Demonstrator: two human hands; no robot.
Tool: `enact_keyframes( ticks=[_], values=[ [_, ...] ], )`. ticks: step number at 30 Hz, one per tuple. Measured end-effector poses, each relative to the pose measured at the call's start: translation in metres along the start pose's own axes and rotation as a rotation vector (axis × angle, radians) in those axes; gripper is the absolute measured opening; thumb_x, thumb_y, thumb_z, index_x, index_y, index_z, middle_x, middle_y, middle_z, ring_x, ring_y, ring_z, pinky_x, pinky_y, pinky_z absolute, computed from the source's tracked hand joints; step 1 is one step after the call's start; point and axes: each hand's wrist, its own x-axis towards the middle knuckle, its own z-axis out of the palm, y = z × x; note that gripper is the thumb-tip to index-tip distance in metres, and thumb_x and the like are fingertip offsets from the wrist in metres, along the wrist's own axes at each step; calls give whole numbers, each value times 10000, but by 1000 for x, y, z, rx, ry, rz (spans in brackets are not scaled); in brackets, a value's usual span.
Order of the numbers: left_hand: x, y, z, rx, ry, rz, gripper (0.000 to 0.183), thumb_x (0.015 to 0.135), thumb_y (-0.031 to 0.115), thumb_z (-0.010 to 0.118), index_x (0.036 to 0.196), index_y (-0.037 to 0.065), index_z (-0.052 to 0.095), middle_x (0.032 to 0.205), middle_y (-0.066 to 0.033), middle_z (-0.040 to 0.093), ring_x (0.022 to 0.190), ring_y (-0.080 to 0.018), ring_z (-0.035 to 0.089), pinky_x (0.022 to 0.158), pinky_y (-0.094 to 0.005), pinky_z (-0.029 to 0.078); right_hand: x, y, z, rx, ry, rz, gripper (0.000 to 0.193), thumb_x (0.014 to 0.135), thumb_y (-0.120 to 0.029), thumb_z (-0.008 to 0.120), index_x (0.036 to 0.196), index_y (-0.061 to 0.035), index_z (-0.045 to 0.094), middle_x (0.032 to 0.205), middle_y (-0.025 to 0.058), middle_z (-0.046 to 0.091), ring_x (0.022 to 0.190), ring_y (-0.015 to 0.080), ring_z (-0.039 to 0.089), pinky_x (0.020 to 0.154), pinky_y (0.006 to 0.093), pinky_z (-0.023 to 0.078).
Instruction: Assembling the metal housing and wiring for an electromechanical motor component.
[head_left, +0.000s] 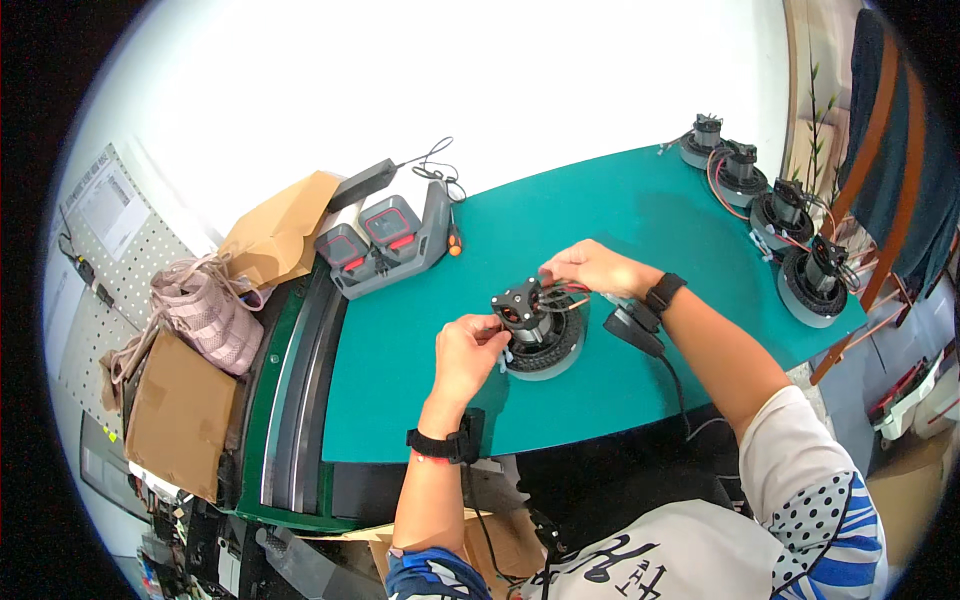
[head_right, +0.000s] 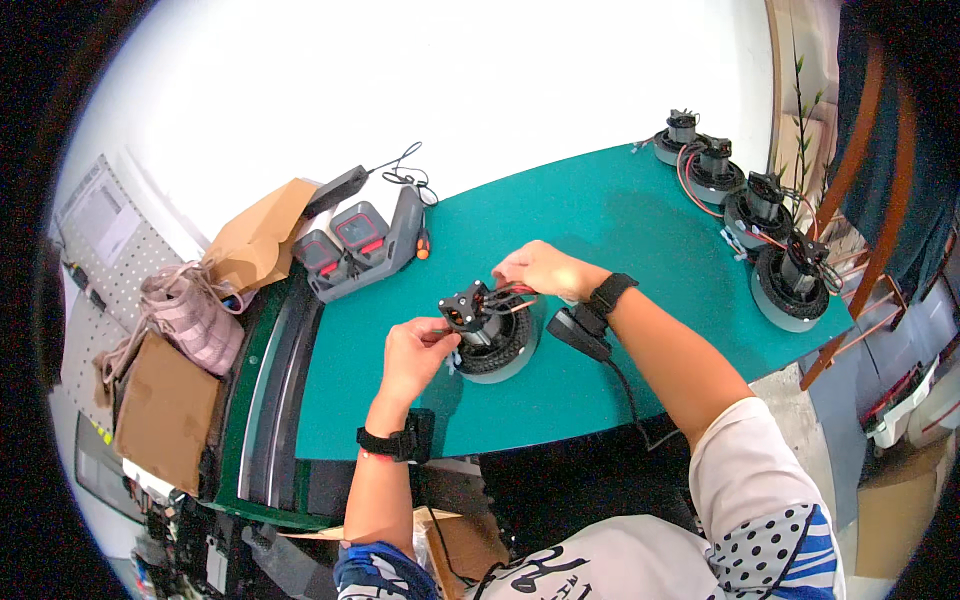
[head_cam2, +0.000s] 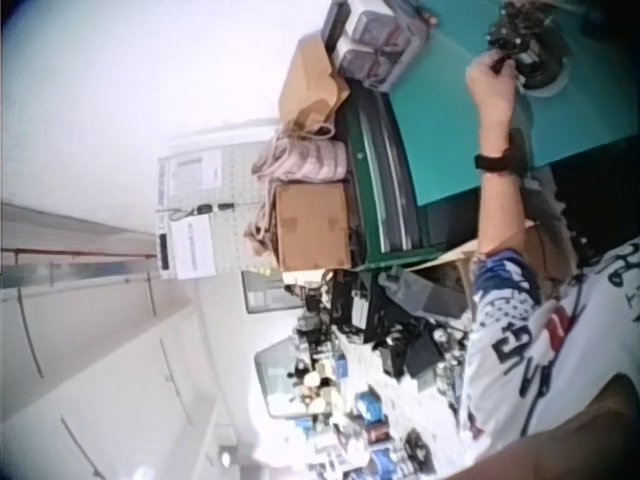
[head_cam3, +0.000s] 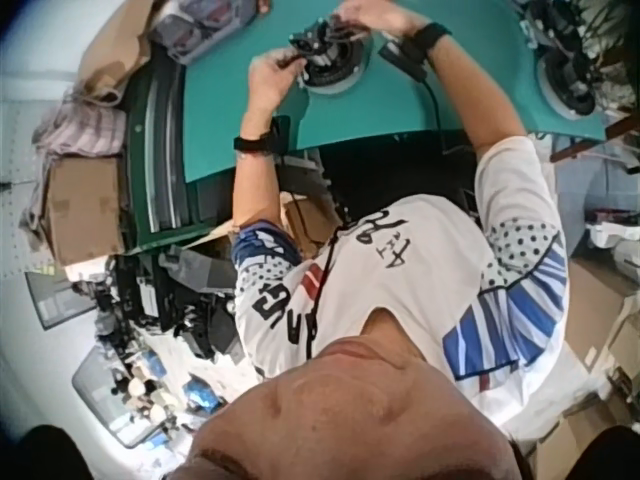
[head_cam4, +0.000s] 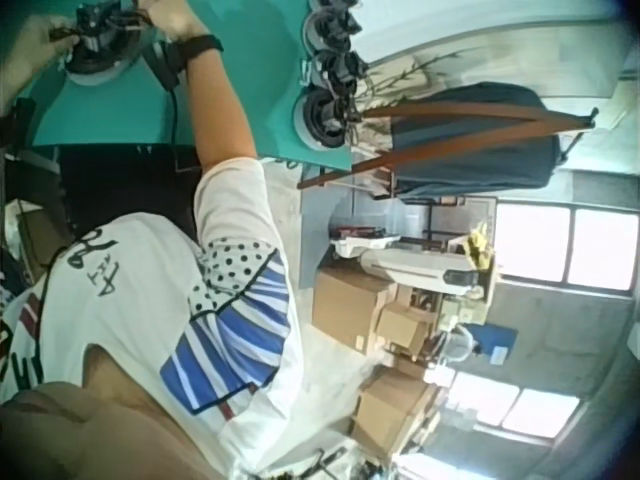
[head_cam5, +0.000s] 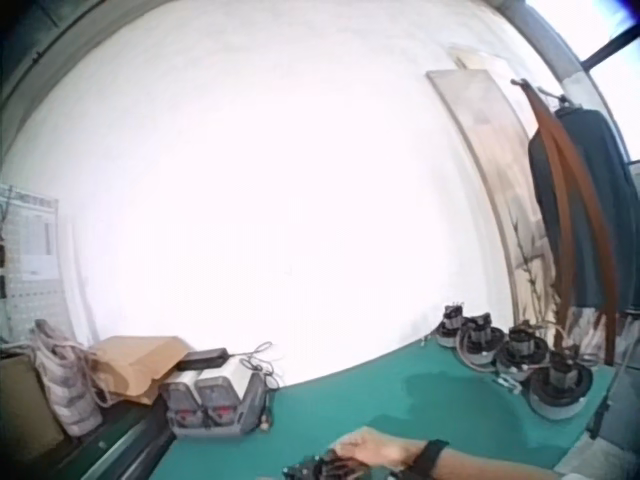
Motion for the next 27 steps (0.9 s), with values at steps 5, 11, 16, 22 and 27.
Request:
enact_keyframes(
  ticks=[5, 11, 16, 22, 27],
  values=[
    [-14, 14, 3, 171, 110, -90, 149, 780, 127, 711, 841, -7, 690, 787, -124, 683, 678, -129, 647, 606, -259, 497, -6, -3, 11, 185, 271, -21, 386, 943, -320, 505, 993, 31, 659, 848, 87, 678, 766, 164, 607, 727, 304, 489],
    [-23, 14, 0, 330, 131, 307, 143, 851, 132, 625, 883, 8, 688, 903, -198, 668, 900, -296, 661, 758, -347, 506, -46, -37, 34, -624, 403, -453, 594, 773, -459, 666, 1172, -34, 559, 1107, 187, 583, 1012, 300, 573, 850, 383, 465],
    [-40, 10, -15, 108, -189, 77, 347, 889, 78, 527, 1230, 10, 521, 1139, -218, 604, 1080, -292, 580, 888, -337, 446, -35, -60, 68, -1081, 144, -576, 921, 571, -496, 784, 1304, -55, 445, 1312, 242, 429, 1191, 406, 438, 904, 521, 402],
    [-40, 12, -27, -491, -346, -200, 588, 871, 14, 498, 1406, -40, 262, 1310, -192, 510, 1194, -203, 480, 1007, -314, 340, -24, -63, 97, -1286, 92, -465, 514, 593, -553, 718, 740, -61, 694, 910, 103, 545, 864, 275, 527, 683, 414, 394],
    [-45, 21, -28, -437, -263, -217, 557, 885, 25, 510, 1393, -40, 291, 1272, -163, 543, 1187, -198, 485, 1017, -321, 331, -18, -53, 100, -1407, 141, -436, 294, 598, -346, 717, 757, -100, 682, 903, 77, 541, 833, 254, 539, 644, 380, 375]
  ],
)
